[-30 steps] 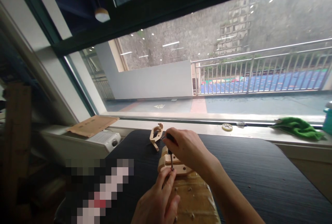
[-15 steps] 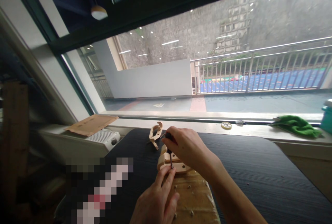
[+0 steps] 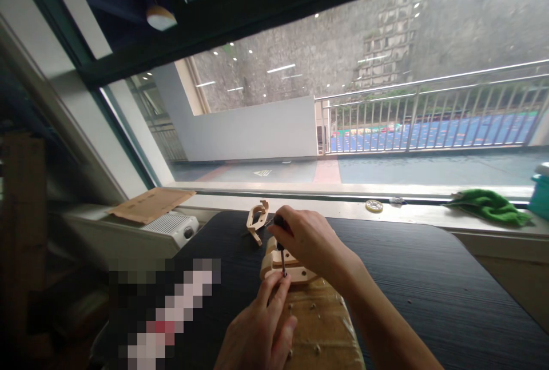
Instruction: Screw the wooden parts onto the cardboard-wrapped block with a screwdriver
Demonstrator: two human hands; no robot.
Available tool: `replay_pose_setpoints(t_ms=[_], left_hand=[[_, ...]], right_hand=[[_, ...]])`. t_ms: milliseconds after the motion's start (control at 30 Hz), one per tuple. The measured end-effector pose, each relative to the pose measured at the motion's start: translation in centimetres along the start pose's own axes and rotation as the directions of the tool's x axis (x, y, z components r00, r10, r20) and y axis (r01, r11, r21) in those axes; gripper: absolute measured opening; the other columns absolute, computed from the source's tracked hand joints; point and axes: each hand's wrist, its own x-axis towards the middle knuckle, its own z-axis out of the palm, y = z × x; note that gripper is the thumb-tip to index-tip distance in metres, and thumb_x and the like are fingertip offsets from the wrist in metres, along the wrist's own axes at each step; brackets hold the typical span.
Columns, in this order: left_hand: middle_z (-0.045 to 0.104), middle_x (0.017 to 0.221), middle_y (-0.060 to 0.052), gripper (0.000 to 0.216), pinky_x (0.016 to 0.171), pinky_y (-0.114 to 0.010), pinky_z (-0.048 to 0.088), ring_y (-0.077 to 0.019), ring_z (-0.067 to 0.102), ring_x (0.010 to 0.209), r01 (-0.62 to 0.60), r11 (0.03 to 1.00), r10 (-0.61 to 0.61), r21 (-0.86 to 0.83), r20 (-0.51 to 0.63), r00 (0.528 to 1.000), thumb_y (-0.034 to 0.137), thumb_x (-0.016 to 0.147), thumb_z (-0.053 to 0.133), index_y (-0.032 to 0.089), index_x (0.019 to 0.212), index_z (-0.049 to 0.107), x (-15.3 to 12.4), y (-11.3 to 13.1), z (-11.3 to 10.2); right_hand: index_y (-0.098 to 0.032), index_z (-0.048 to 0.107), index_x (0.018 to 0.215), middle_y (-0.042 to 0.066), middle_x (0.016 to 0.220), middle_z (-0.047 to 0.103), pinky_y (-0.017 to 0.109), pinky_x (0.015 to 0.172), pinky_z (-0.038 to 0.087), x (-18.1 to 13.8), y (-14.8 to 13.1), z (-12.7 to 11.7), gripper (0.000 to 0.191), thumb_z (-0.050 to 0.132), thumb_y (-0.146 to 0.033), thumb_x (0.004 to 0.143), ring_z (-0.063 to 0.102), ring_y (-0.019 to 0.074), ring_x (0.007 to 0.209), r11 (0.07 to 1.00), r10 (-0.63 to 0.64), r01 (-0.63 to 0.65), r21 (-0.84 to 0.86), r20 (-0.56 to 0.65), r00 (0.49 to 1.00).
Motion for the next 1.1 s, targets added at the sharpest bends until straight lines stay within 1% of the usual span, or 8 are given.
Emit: replay_pose_setpoints(t_ms=[100, 300, 433, 667, 733, 833, 1000, 1100], left_hand=[[0.033, 0.146, -0.011, 0.059, 0.099, -0.030, 0.041, -0.0233, 0.049, 0.121, -0.011, 1.000, 0.011, 0.005, -0.006, 1.000, 0.023, 0.081, 0.039, 0.011, 0.138, 0.036, 0.0, -0.1, 0.2], [0.033, 0.146, -0.012, 0.058, 0.100, -0.029, 0.040, -0.0227, 0.046, 0.124, -0.016, 1.000, 0.016, 0.012, -0.010, 1.000, 0.023, 0.082, 0.038, 0.010, 0.138, 0.036, -0.1, -0.2, 0.2], [0.034, 0.145, -0.011, 0.058, 0.100, -0.028, 0.040, -0.0221, 0.046, 0.124, -0.013, 1.000, 0.013, 0.008, -0.013, 1.000, 0.023, 0.082, 0.038, 0.011, 0.138, 0.037, 0.0, -0.1, 0.1], [0.033, 0.146, -0.011, 0.058, 0.099, -0.028, 0.040, -0.0221, 0.048, 0.122, -0.001, 1.000, 0.001, 0.015, 0.004, 1.000, 0.024, 0.082, 0.038, 0.012, 0.138, 0.036, -0.1, 0.0, 0.0], [0.033, 0.146, -0.011, 0.058, 0.099, -0.029, 0.040, -0.0223, 0.049, 0.121, 0.000, 1.000, 0.000, 0.018, 0.003, 1.000, 0.024, 0.081, 0.038, 0.011, 0.138, 0.037, -0.1, 0.0, 0.0], [0.034, 0.145, -0.011, 0.058, 0.099, -0.030, 0.041, -0.0228, 0.049, 0.121, -0.004, 1.000, 0.004, 0.019, -0.005, 1.000, 0.023, 0.081, 0.038, 0.010, 0.137, 0.038, -0.1, 0.1, 0.1], [0.034, 0.145, -0.012, 0.058, 0.100, -0.030, 0.041, -0.0230, 0.045, 0.125, -0.016, 1.000, 0.016, 0.015, -0.014, 1.000, 0.023, 0.082, 0.037, 0.009, 0.138, 0.037, -0.1, 0.1, 0.0], [0.033, 0.146, -0.013, 0.058, 0.099, -0.031, 0.041, -0.0237, 0.048, 0.123, -0.010, 1.000, 0.010, 0.023, 0.004, 1.000, 0.023, 0.081, 0.038, 0.009, 0.138, 0.037, 0.1, -0.1, 0.0]], right_hand=[[-0.019, 0.057, 0.084, -0.002, 0.062, 0.056, 0.024, 0.052, 0.028, 0.1, 0.1, 0.0, 0.022, 0.048, -0.038, 0.089, 0.044, 0.0099, 0.053, 0.999, 0.023, -0.024, -0.037, -0.012, 1.000], [-0.021, 0.060, 0.102, 0.002, 0.083, 0.060, 0.024, 0.061, 0.035, -0.2, -0.8, -0.7, 0.022, 0.044, -0.031, 0.091, 0.051, 0.0122, 0.070, 0.996, -0.093, 0.093, 0.017, 0.018, 0.996], [-0.019, 0.061, 0.095, 0.002, 0.080, 0.060, 0.024, 0.060, 0.035, -0.1, -0.7, -0.6, 0.019, 0.046, -0.031, 0.091, 0.050, 0.0117, 0.068, 0.996, -0.086, 0.085, 0.039, 0.026, 0.996], [-0.018, 0.057, 0.079, 0.001, 0.072, 0.058, 0.025, 0.056, 0.032, 0.0, -0.3, -0.2, 0.023, 0.048, -0.037, 0.089, 0.048, 0.0112, 0.062, 0.999, -0.008, 0.007, -0.043, -0.017, 1.000], [-0.018, 0.058, 0.083, 0.001, 0.073, 0.059, 0.025, 0.058, 0.033, -0.1, -0.3, -0.1, 0.021, 0.048, -0.035, 0.088, 0.049, 0.0114, 0.063, 0.999, -0.002, 0.001, -0.035, -0.029, 1.000], [-0.021, 0.061, 0.096, 0.000, 0.077, 0.061, 0.025, 0.060, 0.035, -0.1, -0.5, 0.0, 0.018, 0.048, -0.032, 0.088, 0.050, 0.0115, 0.065, 0.999, -0.030, 0.030, 0.016, -0.024, 0.999], [-0.022, 0.064, 0.099, 0.001, 0.080, 0.063, 0.024, 0.063, 0.037, -0.1, -0.7, -0.4, 0.021, 0.049, -0.030, 0.088, 0.052, 0.0122, 0.070, 0.992, -0.105, 0.105, 0.069, -0.005, 0.994], [-0.022, 0.064, 0.104, 0.003, 0.085, 0.064, 0.025, 0.066, 0.038, -0.2, -0.8, -0.7, 0.024, 0.046, -0.028, 0.089, 0.053, 0.0133, 0.075, 0.987, -0.136, 0.136, 0.080, -0.006, 0.991]])
